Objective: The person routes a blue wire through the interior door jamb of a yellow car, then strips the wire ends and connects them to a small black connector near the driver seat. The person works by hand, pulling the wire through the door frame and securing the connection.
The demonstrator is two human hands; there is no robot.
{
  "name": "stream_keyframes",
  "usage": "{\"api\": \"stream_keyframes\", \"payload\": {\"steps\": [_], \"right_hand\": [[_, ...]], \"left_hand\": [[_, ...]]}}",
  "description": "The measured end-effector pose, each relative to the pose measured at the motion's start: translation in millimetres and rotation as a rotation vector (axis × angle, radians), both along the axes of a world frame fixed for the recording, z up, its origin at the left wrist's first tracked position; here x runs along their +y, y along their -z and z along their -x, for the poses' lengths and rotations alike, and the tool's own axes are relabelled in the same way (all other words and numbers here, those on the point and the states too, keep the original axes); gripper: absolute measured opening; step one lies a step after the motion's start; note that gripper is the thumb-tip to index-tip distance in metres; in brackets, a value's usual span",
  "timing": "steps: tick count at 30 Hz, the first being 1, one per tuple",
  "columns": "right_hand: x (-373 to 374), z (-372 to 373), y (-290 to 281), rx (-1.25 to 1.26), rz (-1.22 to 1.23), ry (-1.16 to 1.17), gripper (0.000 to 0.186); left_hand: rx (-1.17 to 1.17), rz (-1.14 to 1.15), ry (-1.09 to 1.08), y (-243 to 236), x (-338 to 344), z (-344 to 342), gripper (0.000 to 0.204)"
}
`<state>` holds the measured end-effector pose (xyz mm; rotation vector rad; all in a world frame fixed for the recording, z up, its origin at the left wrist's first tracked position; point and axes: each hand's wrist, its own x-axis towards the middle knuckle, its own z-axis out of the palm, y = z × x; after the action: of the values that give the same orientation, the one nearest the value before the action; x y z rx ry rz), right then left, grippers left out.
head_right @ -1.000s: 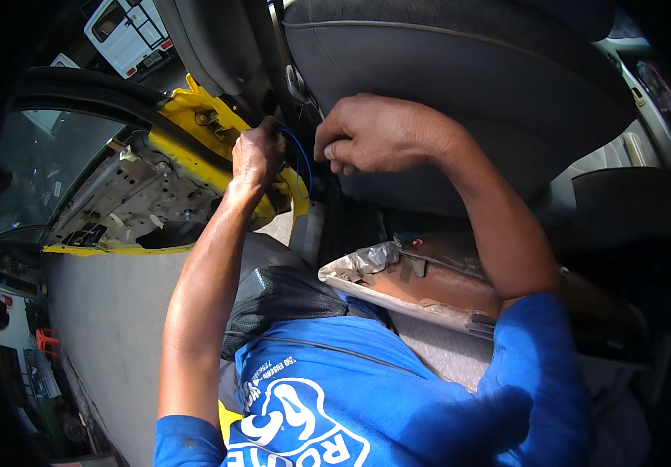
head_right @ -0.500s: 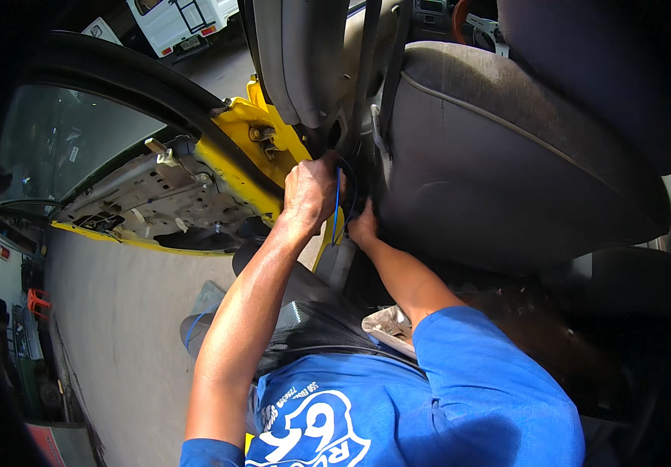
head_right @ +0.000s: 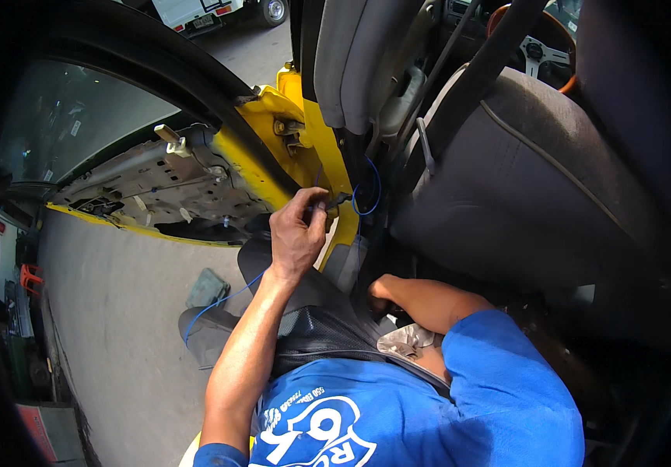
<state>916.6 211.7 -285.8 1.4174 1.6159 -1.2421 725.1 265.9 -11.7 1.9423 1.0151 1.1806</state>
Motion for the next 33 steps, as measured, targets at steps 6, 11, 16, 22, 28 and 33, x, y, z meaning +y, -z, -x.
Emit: {"api": "stream_keyframes", "payload": {"steps": [6, 11, 16, 22, 28, 33], "right_hand": [[-11, 50, -211, 0.059, -0.232, -0.691, 0.024], [-69, 50, -369, 0.638, -0.584, -0.411, 0.011], [-75, 65, -357, 0.46, -0.362, -0.448, 0.024], [-17, -5, -299, 0.232, -0.615, 0.09, 0.053], [8, -9, -285, 0.699, -0.972, 1.027, 0.04], [16, -6, -286, 0.274, -1.305, 0.603, 0.035]], "left_hand": [[0.56, 0.398, 0.076, 100, 7, -6, 0.05], [0.665, 0.466, 0.058, 111, 3, -58, 0.05], [0.805, 0.349, 0.209, 105, -10, -13, 0.03], [1.118, 0.033, 0.772, 81, -33, -8, 0.033], [1.106, 0.474, 0.394, 25, -28, 42, 0.028], [1.013, 0.367, 0.585, -8, -56, 42, 0.029]]}}
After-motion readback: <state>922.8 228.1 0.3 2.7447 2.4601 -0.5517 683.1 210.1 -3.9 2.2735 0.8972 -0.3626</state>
